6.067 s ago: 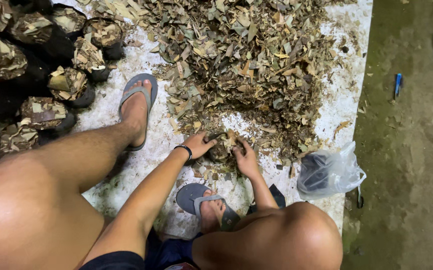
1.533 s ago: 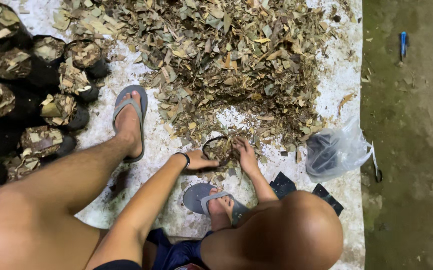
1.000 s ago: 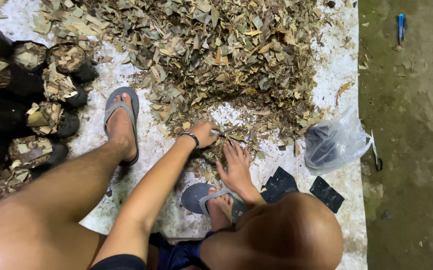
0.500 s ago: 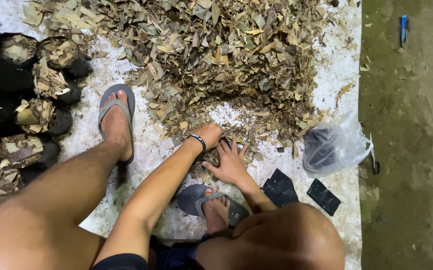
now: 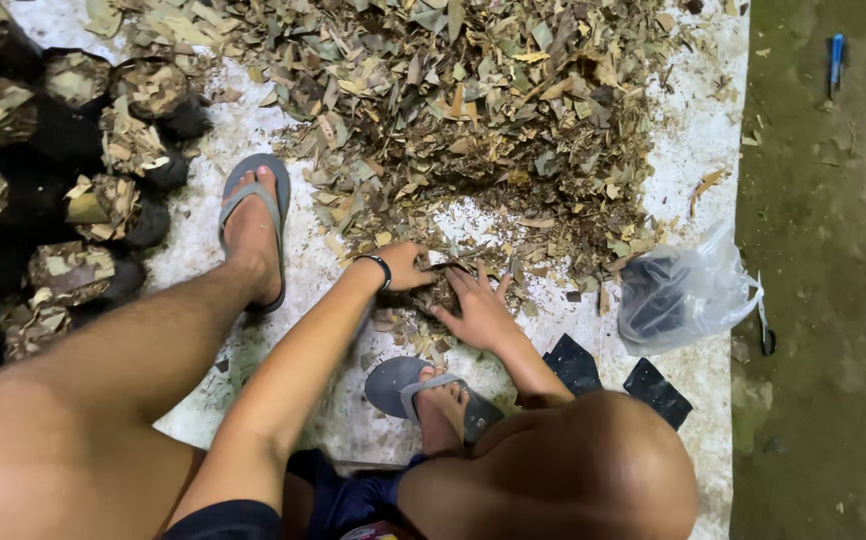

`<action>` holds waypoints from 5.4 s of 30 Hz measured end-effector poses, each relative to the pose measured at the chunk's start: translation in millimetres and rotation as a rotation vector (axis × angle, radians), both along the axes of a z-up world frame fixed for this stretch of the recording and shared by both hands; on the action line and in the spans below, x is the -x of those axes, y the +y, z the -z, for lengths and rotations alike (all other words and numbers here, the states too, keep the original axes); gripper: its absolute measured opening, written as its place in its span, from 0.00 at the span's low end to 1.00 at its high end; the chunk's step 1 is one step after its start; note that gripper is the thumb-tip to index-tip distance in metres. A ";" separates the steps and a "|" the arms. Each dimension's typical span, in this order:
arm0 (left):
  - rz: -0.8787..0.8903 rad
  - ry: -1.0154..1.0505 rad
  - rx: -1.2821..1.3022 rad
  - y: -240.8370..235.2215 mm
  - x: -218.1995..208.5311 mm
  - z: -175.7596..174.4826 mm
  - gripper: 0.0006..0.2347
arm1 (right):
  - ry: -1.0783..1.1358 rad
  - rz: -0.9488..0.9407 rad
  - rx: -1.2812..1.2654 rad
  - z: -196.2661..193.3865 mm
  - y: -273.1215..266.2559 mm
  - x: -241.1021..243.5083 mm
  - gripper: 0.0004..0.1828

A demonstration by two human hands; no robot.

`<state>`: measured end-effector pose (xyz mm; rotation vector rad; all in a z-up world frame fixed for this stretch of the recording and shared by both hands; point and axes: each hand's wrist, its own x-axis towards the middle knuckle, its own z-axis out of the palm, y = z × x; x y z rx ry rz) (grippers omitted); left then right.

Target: The person sits on a white tarp and repeatedly scoops dried leaf fragments from a large pile into small black plastic containers. The person uses both hands to gather and pack the material, then places filled containers to the side.

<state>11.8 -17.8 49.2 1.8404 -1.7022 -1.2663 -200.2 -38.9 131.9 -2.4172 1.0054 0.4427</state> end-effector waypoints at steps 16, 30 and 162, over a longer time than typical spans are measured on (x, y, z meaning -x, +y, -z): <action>-0.029 -0.144 0.210 25.4 6.7 -22.6 0.12 | -0.065 -0.361 0.214 -11.8 -3.5 -16.5 0.44; -0.179 0.041 0.032 15.5 17.1 24.6 0.23 | -0.590 0.243 0.074 46.8 8.2 42.1 0.20; -0.448 -0.039 0.133 23.1 11.7 6.3 0.12 | -0.556 0.682 -0.277 75.2 -63.8 41.0 0.16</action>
